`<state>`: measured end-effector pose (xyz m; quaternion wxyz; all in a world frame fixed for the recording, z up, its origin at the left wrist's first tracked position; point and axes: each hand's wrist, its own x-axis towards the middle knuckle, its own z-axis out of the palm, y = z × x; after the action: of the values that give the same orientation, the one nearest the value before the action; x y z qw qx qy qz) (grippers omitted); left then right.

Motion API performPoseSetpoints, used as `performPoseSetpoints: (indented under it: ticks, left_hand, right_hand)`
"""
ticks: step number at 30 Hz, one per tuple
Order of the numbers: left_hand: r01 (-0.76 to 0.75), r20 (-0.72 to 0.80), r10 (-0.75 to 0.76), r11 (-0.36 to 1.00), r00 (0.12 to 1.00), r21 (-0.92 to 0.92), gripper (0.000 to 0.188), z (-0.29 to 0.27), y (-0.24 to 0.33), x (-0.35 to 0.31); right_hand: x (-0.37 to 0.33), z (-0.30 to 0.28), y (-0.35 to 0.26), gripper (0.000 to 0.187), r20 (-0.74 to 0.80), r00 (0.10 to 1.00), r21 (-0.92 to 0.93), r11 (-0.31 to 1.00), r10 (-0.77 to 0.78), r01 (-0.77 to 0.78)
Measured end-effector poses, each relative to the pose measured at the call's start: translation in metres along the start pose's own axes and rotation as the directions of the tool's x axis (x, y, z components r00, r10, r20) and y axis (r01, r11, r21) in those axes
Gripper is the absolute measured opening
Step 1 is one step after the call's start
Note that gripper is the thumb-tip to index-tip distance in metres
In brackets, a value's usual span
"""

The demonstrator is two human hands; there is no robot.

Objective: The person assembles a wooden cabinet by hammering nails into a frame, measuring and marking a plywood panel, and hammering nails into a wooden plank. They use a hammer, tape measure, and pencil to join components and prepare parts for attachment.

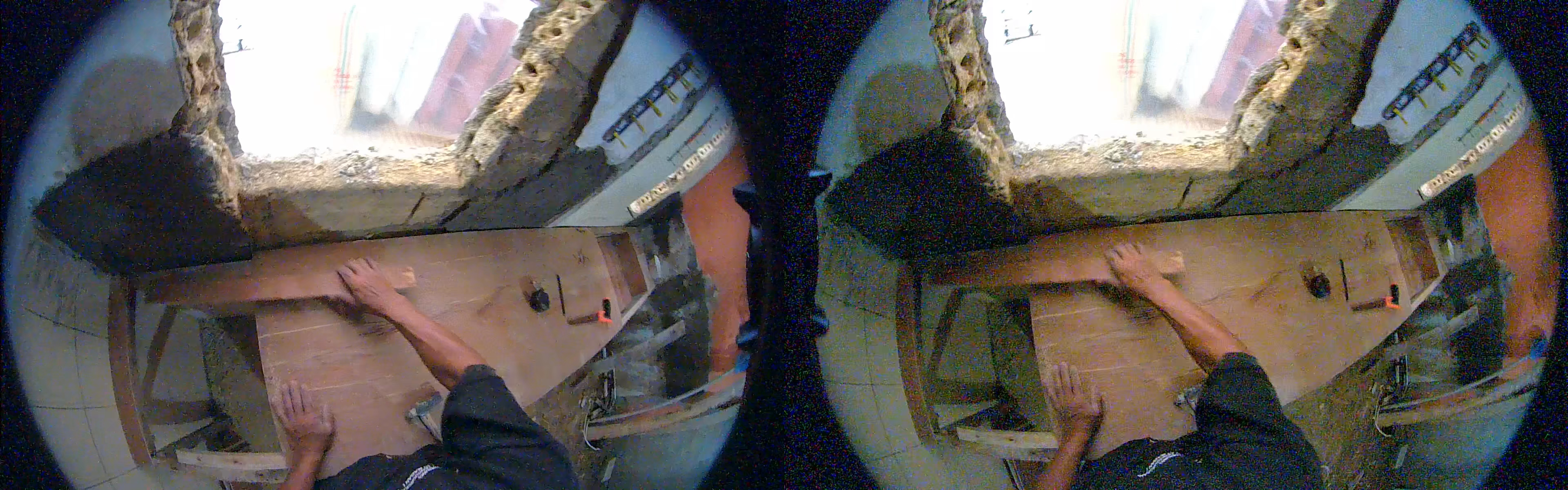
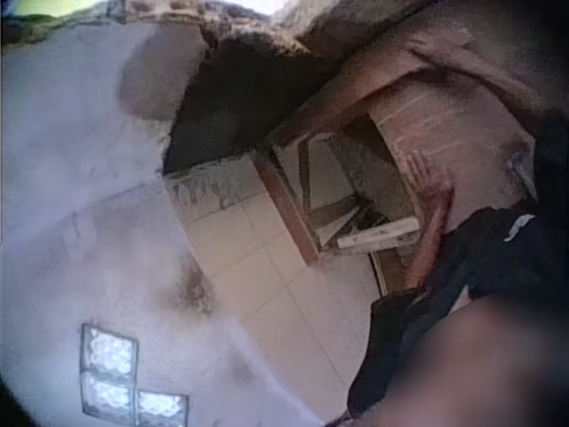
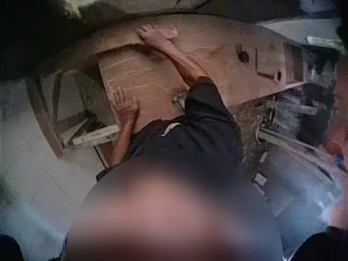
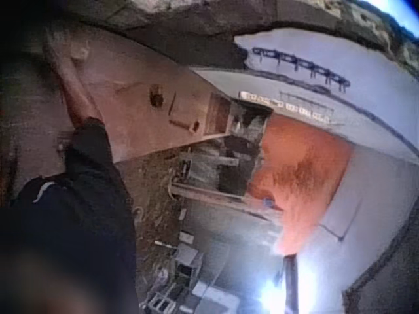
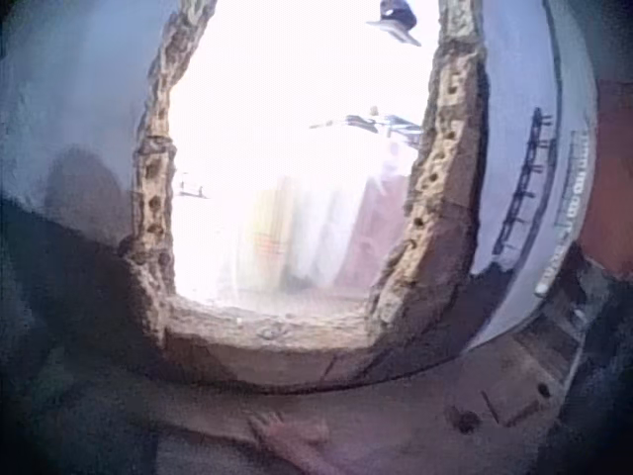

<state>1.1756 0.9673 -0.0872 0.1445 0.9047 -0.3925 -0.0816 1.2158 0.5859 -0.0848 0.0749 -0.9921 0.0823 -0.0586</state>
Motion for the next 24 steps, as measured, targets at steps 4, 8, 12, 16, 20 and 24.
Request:
performPoseSetpoints:
  ticks: [4,8,12,16,20,24]
  left_hand:
    - [-0.012,-0.027,0.013,1.0,1.0,0.028,0.073,0.002,0.0,-0.003]
    - [-0.087,-0.072,0.094,0.992,0.993,0.093,0.058,0.004,0.0,0.002]
    - [-0.136,-0.093,0.146,0.984,0.985,0.113,0.063,-0.001,0.001,0.007]
    - [-0.122,-0.016,0.124,0.987,0.992,0.109,0.069,-0.017,0.008,0.008]
    - [-0.063,0.119,0.05,0.992,0.992,0.106,0.074,-0.037,0.014,-0.003]
    - [-0.248,0.025,0.25,0.968,0.968,-0.046,0.069,-0.024,0.005,-0.009]
  right_hand:
    - [-0.098,-0.056,0.06,0.053,0.221,0.965,-0.172,0.98,0.142,-0.105]
    - [-0.175,-0.084,0.13,0.057,0.184,0.866,-0.344,0.856,0.464,-0.386]
    - [-0.219,-0.073,0.164,0.057,0.17,0.731,-0.389,0.726,0.661,-0.567]
    - [-0.267,-0.043,0.087,0.052,-0.052,0.641,0.136,0.641,0.766,-0.755]
    - [-0.34,-0.026,-0.047,0.055,-0.219,0.697,-0.067,0.702,0.683,-0.709]
    - [-0.45,-0.02,-0.142,0.06,-0.38,0.165,0.2,0.255,0.91,-0.946]
